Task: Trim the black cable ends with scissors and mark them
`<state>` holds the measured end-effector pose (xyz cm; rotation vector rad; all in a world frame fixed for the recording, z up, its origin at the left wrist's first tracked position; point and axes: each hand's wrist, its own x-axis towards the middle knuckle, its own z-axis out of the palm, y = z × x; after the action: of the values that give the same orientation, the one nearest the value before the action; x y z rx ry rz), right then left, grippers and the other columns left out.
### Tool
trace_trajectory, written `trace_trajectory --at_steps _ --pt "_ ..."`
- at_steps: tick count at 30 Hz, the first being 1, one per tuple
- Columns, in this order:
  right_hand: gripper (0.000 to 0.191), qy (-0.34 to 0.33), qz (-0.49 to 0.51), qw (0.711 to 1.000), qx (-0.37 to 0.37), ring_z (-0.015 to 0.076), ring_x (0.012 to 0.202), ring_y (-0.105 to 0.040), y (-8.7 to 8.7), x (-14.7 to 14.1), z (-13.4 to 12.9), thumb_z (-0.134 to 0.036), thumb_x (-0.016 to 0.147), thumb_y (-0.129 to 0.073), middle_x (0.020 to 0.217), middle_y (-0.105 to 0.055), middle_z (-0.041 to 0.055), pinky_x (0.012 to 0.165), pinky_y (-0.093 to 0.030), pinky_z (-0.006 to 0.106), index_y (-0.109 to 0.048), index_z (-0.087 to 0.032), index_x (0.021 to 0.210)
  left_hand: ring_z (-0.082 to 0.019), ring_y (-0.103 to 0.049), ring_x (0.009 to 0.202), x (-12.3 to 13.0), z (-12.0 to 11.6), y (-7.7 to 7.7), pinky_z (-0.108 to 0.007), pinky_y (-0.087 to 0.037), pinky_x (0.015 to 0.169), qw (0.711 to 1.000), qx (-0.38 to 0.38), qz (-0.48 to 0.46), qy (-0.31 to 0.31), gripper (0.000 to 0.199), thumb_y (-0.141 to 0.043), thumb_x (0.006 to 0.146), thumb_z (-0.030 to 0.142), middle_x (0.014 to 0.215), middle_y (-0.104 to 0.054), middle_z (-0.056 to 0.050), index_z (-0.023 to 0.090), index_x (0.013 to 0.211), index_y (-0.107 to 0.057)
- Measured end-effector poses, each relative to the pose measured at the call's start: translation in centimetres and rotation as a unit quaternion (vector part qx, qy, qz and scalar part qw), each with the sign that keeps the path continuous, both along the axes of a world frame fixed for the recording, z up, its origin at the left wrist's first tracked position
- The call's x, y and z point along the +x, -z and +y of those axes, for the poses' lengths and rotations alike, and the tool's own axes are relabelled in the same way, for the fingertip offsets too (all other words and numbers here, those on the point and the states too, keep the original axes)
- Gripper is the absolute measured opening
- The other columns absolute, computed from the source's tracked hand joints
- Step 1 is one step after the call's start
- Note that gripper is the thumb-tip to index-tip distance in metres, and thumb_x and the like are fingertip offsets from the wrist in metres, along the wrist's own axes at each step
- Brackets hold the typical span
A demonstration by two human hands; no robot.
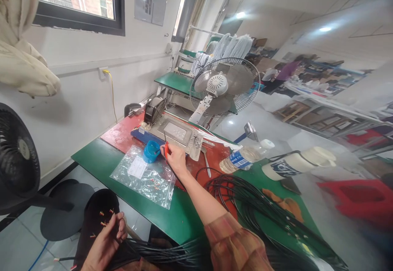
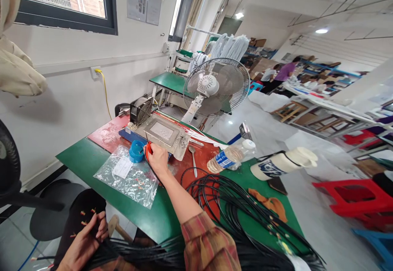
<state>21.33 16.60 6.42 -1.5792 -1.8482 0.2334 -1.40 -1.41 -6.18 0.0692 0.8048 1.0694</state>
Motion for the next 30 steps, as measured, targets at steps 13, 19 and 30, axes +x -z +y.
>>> trace_trajectory --at_steps 13,19,30 --pt "0.025 0.148 -0.016 0.989 0.017 0.0156 0.066 -0.059 -6.7 8.3 4.6 -0.038 0.081 -0.053 0.070 -0.067 0.0022 0.058 -0.036 0.021 -0.069 -0.018 0.081 -0.009 -0.034 0.051 0.3 0.6 -0.3 -0.026 -0.035 0.051 0.999 -0.027 0.037 0.004 0.027 -0.074 0.064 0.038 0.061 -0.042 0.003 0.018 0.077 -0.062" --pt "0.027 0.187 -0.089 0.978 -0.027 0.0157 0.066 -0.057 -6.6 9.0 5.7 -0.041 0.081 -0.053 0.070 -0.067 0.0032 0.054 -0.029 0.022 -0.067 -0.020 0.077 -0.010 -0.032 0.048 0.9 0.8 -1.1 -0.028 -0.033 0.048 0.996 -0.042 0.074 -0.011 0.029 -0.076 0.059 0.040 0.059 -0.038 0.004 0.020 0.070 -0.058" --pt "0.029 0.198 -0.131 0.970 -0.045 0.0158 0.066 -0.056 -6.0 8.6 5.6 -0.039 0.084 -0.047 0.070 -0.066 0.0042 0.052 -0.023 0.024 -0.066 -0.020 0.073 -0.010 -0.032 0.050 0.2 0.9 1.3 -0.028 -0.035 0.051 0.997 -0.038 0.058 0.018 0.031 -0.075 0.060 0.043 0.061 -0.037 0.004 0.021 0.075 -0.058"
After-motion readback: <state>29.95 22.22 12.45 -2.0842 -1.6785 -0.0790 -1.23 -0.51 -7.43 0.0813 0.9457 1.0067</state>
